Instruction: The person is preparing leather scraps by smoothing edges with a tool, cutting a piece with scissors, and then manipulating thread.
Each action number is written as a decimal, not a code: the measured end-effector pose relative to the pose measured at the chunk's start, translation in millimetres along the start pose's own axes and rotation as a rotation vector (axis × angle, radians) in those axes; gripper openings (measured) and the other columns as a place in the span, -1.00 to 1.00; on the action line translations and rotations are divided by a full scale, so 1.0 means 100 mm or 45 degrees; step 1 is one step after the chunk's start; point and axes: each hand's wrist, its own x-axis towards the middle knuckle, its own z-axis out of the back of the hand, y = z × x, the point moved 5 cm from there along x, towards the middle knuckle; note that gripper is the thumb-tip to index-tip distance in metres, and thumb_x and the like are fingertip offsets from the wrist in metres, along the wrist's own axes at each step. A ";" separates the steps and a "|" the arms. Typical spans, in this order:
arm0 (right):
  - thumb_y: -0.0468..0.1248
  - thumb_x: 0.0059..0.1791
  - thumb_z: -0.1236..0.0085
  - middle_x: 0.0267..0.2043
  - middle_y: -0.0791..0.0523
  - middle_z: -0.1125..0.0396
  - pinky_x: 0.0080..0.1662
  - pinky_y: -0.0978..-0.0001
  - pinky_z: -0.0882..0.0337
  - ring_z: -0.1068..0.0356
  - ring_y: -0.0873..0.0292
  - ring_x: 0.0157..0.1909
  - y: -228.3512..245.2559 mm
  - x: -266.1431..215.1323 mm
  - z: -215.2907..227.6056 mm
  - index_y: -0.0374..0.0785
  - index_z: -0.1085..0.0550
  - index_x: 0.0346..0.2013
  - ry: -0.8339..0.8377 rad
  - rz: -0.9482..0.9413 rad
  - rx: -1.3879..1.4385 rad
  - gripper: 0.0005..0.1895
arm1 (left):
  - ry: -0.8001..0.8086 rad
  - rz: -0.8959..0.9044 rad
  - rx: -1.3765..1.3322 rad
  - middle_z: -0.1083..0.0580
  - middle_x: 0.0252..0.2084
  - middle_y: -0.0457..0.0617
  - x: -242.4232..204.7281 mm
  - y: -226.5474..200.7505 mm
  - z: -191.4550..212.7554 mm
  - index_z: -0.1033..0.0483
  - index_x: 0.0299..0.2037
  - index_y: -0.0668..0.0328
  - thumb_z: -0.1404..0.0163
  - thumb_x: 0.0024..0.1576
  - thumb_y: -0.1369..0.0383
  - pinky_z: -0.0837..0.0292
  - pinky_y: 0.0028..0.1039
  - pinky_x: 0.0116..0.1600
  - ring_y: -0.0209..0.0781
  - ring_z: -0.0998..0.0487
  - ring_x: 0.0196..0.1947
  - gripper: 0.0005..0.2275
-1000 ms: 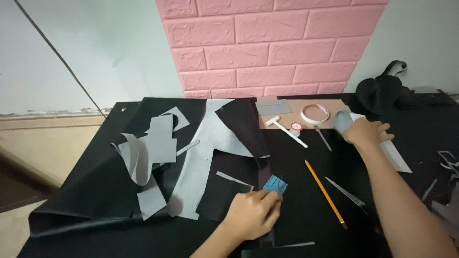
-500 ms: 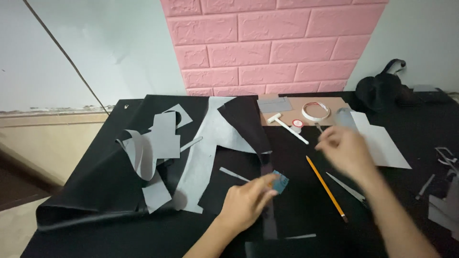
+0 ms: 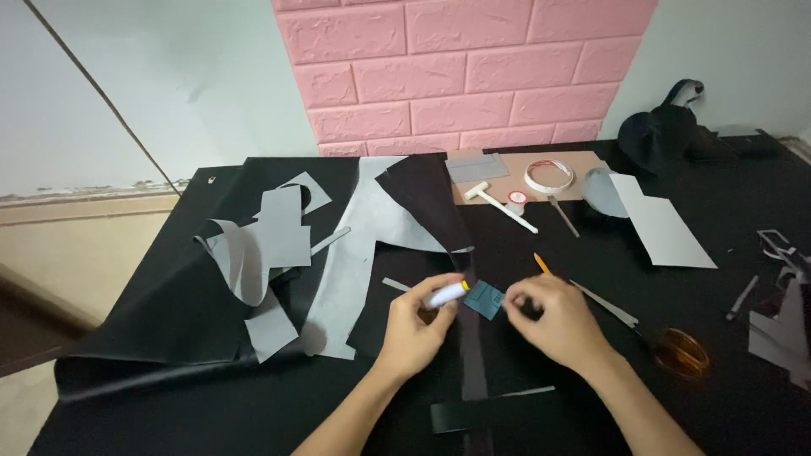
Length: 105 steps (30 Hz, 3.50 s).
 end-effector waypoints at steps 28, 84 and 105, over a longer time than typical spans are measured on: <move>-0.49 -0.07 -0.22 -0.43 -0.19 -0.58 -0.31 0.36 -0.47 -0.49 0.12 -0.39 0.15 -0.11 -0.11 -0.53 -0.60 -0.07 -0.228 -0.154 1.227 -0.72 | -0.025 -0.281 -0.069 -0.63 -0.27 0.24 -0.08 -0.19 -0.07 -0.60 0.10 0.28 -0.23 0.04 0.43 -0.50 -0.36 -0.27 -0.10 -0.57 -0.37 -0.61; -0.42 0.00 -0.17 -0.42 -0.14 -0.39 -0.27 0.42 -0.39 -0.25 0.27 -0.41 0.28 -0.12 0.29 -0.61 -0.56 -0.04 -0.028 -0.461 1.046 -0.70 | 0.223 -0.236 0.893 -0.50 -0.07 -0.03 -0.15 -0.19 -0.27 -0.61 -0.21 0.03 -0.14 0.14 0.25 -0.51 -0.18 -0.06 0.08 -0.50 -0.07 -0.88; -0.44 0.00 -0.08 -0.10 -0.46 -0.44 -0.02 -0.25 -0.53 -0.52 -0.42 -0.04 0.41 -0.17 -0.12 -0.63 -0.50 -0.32 -0.240 -0.279 1.502 -0.81 | -0.237 -0.143 -0.034 -0.67 -0.32 0.11 -0.12 -0.18 -0.15 -0.64 -0.12 0.21 -0.14 0.15 0.50 -0.59 -0.32 -0.09 0.01 -0.72 -0.18 -0.87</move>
